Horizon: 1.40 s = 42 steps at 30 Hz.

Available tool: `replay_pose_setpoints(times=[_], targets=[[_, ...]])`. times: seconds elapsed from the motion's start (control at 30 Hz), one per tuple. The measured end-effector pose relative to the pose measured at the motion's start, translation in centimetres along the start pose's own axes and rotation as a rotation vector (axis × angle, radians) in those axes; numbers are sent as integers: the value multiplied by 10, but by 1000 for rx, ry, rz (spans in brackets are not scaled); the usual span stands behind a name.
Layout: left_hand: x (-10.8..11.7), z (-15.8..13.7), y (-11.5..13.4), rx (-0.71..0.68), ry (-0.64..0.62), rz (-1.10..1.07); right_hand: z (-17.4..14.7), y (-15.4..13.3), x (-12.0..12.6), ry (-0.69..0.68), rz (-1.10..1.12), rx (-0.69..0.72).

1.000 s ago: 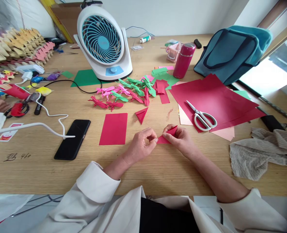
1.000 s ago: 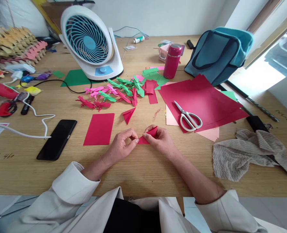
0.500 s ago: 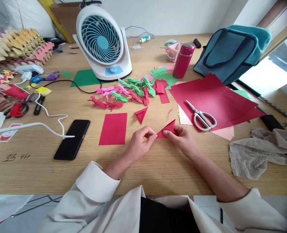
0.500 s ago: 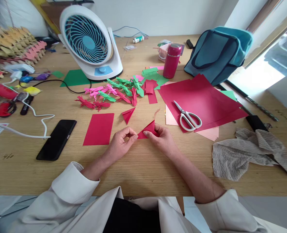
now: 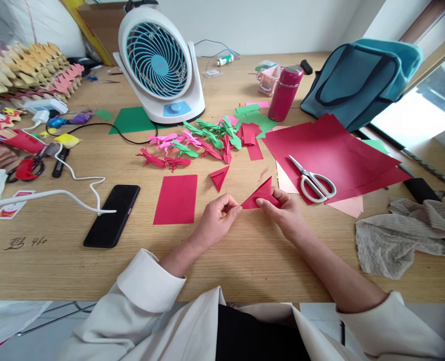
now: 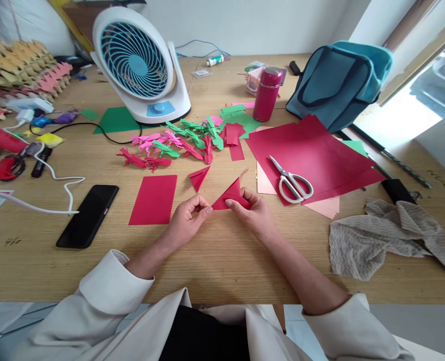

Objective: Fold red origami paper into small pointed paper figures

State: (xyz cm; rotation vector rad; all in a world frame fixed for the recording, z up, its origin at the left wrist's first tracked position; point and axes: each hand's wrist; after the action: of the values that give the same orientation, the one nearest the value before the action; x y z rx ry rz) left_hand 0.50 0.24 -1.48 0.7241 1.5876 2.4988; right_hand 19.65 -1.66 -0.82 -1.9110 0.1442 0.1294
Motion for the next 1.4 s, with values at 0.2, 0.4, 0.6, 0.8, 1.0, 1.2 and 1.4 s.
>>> replay_pose_setpoints(times=[0.2, 0.4, 0.6, 0.8, 1.0, 1.2, 1.4], targets=[[-1, 0, -1, -5, 54, -66, -1, 1, 0, 54, -36, 9], [-2, 1, 2, 34, 16, -95, -3, -3, 0, 68, -48, 77], [-4, 2, 12, 4, -99, -26, -1, -4, -3, 9, 16, 142], [-7, -1, 9, -17, -97, -3, 1, 2, -7, -43, 51, 42], [-7, -1, 8, -23, -116, -26, 2, 8, -9, -128, -32, 28], [-4, -1, 9, -16, -80, -20, 1, 11, -6, -136, -118, 18], [-3, -2, 2, -25, 72, -50, -4, 8, -10, -244, -149, -2]])
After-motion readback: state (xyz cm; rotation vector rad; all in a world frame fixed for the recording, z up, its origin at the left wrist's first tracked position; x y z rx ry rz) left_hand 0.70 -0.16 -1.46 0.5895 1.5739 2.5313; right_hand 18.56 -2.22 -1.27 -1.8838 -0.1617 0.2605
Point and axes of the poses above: each hand's wrist, its own z-axis towards the middle knuckle, its own x-axis out of the back of the hand, y = z × x, and after that the axes turned 15 degrees about -x, right-handed
